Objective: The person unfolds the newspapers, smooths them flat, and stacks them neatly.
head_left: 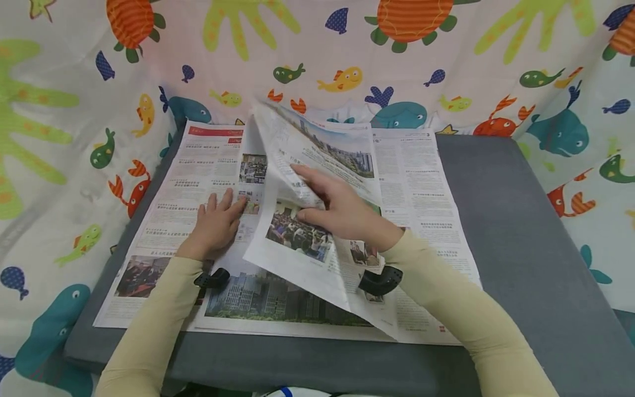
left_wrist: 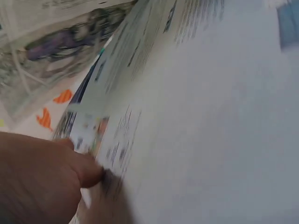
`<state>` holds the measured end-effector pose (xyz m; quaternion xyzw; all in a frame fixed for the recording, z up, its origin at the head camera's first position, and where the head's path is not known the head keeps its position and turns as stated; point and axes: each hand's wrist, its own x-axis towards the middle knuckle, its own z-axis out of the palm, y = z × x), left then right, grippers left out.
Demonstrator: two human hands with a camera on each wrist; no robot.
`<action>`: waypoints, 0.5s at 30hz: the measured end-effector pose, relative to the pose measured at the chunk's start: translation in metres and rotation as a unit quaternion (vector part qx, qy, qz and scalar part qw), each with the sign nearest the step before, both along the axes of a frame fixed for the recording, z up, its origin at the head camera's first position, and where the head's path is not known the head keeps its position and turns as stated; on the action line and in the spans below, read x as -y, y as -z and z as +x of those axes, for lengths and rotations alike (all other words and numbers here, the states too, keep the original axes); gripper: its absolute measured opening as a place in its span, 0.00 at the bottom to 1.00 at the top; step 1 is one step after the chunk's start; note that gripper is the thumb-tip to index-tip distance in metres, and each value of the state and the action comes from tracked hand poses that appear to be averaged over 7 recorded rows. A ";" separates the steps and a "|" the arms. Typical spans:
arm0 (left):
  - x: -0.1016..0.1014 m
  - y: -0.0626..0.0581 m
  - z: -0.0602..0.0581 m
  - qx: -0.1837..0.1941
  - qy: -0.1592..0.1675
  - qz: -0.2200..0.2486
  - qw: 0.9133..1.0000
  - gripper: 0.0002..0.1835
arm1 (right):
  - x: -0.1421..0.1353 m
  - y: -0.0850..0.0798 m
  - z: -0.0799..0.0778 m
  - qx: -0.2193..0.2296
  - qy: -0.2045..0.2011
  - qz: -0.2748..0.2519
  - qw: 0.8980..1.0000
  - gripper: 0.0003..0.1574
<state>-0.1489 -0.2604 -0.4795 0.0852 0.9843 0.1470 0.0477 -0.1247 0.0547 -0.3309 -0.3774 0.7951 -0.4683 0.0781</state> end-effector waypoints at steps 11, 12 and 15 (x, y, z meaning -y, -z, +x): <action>-0.001 -0.005 -0.003 0.021 0.027 -0.014 0.999 0.30 | -0.090 -0.055 0.019 -0.013 0.131 -0.169 0.977 0.49; 0.001 -0.005 -0.002 0.020 0.027 -0.014 0.999 0.29 | -0.099 -0.057 0.023 -0.003 0.142 -0.189 0.972 0.49; 0.009 -0.008 -0.001 0.024 0.023 -0.013 0.999 0.29 | -0.124 -0.060 0.032 0.037 0.157 -0.251 0.954 0.47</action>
